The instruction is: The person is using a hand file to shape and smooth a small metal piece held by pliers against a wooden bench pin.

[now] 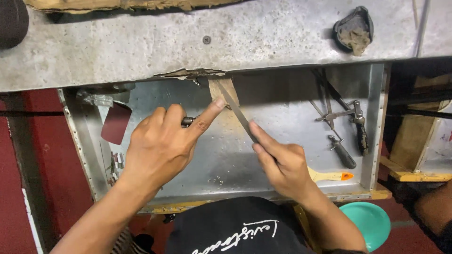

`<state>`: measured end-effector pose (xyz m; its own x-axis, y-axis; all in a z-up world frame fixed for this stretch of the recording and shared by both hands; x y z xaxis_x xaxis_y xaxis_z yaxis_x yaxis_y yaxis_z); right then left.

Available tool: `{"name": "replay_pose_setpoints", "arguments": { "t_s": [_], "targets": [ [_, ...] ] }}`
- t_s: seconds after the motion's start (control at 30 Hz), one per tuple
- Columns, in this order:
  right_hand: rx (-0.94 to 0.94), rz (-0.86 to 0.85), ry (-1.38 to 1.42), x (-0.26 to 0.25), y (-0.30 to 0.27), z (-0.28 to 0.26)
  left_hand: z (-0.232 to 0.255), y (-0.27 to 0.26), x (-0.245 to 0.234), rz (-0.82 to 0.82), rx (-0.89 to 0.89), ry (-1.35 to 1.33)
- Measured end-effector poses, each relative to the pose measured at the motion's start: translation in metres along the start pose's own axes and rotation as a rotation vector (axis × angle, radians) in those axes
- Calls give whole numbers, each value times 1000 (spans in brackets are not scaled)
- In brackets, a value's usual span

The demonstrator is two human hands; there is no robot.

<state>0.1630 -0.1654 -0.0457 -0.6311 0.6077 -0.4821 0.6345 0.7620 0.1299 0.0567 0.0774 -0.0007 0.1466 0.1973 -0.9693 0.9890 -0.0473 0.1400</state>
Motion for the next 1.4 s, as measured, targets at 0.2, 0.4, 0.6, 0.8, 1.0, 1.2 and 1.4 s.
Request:
{"name": "replay_pose_setpoints", "arguments": {
  "t_s": [0.2, 0.4, 0.6, 0.8, 1.0, 1.2, 1.4],
  "targets": [
    [-7, -5, -29, -3, -3, -14, 6, 4, -15, -89, -43, 38],
    [37, -18, -133, -13, -13, -18, 10, 8, -25, -102, -57, 89],
    [-89, -6, -263, -6, 6, -21, 11, 5, -23, -63, -68, 113],
    [-55, -13, -270, -6, -1, -16, 11, 5, -20, -50, -69, 146],
    [31, -52, -146, -19, -13, -9, 12, 5, -18, -54, -77, 97],
    [-69, -21, -204, -11, -4, -4, 10, 5, -18, -58, -65, 112],
    [-58, 7, -128, 2, 6, -8, 10, 4, -17, -57, -58, 96]
  ]
}}
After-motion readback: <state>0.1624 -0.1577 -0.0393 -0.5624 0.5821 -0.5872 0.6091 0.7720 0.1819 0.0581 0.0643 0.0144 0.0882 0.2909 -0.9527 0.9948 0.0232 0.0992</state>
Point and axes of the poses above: each hand's wrist, its own y-axis towards the middle knuckle, its own x-axis out of the palm, z = x × y, the point moved 1 cm from there along y, towards the middle knuckle, and after that the axes turned 1 degree about -y, right-handed, at the moved point
